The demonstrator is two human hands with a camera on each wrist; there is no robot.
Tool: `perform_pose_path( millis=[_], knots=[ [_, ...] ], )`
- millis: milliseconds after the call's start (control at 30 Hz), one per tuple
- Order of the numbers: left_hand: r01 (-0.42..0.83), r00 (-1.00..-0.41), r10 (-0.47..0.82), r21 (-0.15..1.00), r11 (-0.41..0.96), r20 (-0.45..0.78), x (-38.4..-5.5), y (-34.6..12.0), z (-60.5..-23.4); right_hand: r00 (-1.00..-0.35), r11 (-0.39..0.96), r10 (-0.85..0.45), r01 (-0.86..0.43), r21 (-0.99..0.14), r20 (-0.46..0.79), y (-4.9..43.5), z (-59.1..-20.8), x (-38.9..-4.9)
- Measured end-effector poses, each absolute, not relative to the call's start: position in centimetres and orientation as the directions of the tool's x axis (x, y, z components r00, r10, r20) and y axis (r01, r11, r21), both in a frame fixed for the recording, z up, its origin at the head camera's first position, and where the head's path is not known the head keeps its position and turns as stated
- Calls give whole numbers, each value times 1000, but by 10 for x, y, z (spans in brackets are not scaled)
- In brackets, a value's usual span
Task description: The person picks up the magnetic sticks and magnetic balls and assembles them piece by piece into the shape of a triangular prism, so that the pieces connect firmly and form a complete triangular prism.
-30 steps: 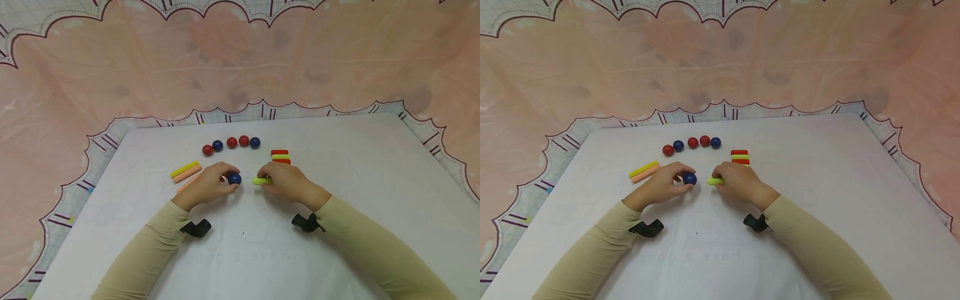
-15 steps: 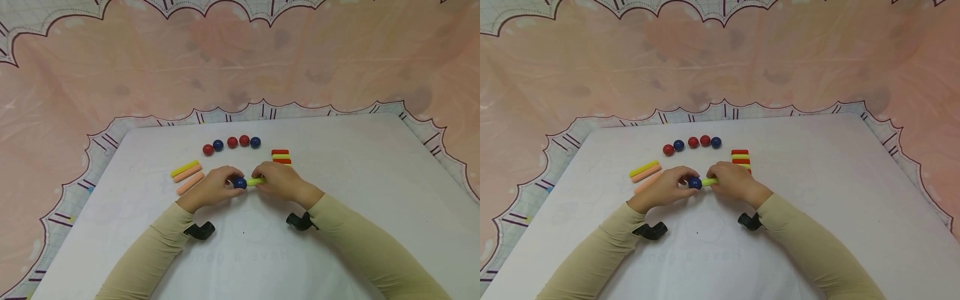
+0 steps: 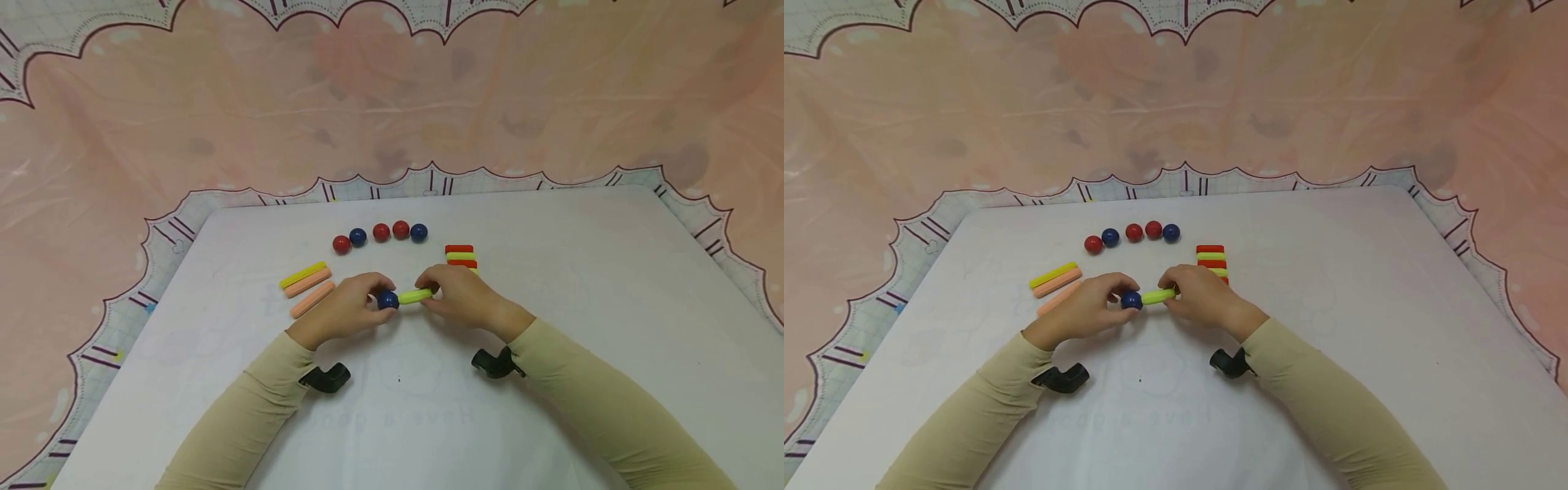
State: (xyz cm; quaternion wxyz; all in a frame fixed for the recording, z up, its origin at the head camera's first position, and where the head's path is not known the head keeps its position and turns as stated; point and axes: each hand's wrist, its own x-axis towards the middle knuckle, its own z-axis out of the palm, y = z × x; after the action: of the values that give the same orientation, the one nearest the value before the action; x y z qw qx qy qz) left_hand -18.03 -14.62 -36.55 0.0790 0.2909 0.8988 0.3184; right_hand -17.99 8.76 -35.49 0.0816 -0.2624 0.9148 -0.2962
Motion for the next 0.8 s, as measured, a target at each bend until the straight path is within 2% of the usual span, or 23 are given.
perform_pose_path(
  millis=[533,800],
  knots=[
    [528,-806,584,566,633,99,-184,-132,-372,-867,639,-496,-403,-655,50,82,-361,-182],
    [450,-851,522,576,682,46,-184,-139,-370,-879,666,-477,-362,-652,1,88,-360,-188]
  ],
)
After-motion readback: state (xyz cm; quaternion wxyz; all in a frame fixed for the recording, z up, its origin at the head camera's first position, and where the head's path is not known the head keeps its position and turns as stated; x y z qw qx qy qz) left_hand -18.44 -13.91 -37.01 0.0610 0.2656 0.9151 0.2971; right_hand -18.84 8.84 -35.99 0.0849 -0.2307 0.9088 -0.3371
